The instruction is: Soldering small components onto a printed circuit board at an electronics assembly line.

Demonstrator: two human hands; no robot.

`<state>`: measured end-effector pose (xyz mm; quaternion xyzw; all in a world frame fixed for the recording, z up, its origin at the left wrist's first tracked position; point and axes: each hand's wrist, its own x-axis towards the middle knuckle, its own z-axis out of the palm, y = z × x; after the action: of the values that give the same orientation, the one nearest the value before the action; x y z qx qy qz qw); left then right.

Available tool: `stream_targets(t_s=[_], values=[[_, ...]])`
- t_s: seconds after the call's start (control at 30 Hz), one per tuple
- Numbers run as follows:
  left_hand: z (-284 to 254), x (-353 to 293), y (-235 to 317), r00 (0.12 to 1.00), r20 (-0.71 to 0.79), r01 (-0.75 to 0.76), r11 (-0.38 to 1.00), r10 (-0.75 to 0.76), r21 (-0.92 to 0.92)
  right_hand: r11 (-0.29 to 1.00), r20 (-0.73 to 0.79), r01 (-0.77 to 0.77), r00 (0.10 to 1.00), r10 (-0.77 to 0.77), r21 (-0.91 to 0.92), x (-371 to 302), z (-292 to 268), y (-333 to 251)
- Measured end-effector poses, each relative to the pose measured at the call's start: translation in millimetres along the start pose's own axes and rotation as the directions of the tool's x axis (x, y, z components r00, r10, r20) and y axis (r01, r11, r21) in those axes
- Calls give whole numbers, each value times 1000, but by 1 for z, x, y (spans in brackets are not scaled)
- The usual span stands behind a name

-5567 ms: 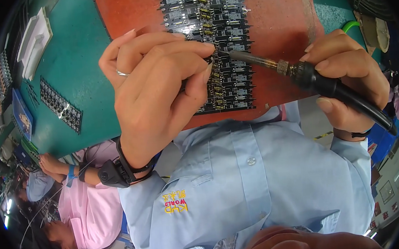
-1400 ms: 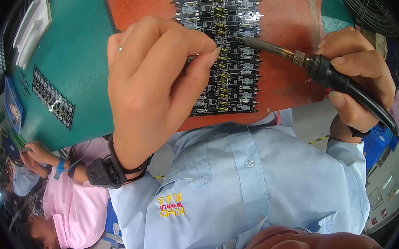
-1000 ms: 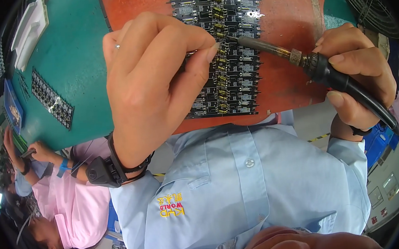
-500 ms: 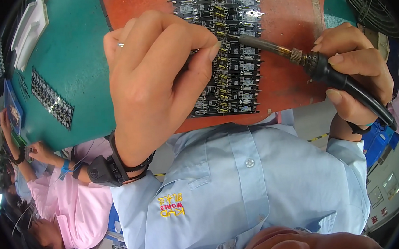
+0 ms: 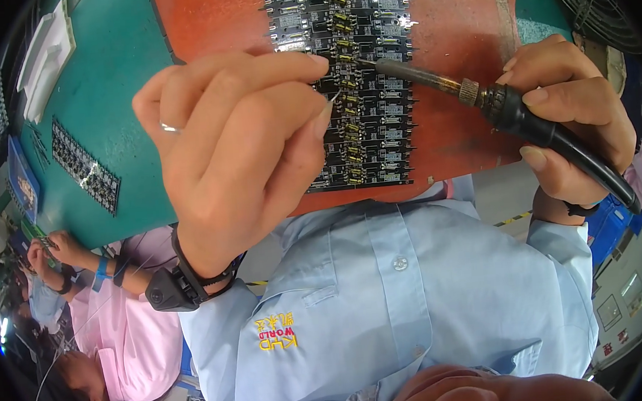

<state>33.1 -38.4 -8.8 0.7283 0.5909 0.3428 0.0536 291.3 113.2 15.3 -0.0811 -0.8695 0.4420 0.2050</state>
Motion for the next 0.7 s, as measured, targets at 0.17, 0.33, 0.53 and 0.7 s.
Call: stream_targets(t_s=[0.17, 0.33, 0.53, 0.7], values=[[1, 0, 1, 996, 81, -39, 999, 37, 26, 1000, 10, 10, 1000, -10, 4, 0, -2, 1], [4, 2, 1, 996, 76, -56, 995, 50, 77, 1000, -32, -13, 999, 12, -21, 1, 3, -6], [1, 8, 0, 991, 108, -99, 984, 84, 146, 999, -40, -34, 999, 32, -29, -1, 3, -5], [1, 12, -1, 989, 109, -119, 980, 102, 158, 998, -24, -43, 999, 42, -37, 1, 2, -6]])
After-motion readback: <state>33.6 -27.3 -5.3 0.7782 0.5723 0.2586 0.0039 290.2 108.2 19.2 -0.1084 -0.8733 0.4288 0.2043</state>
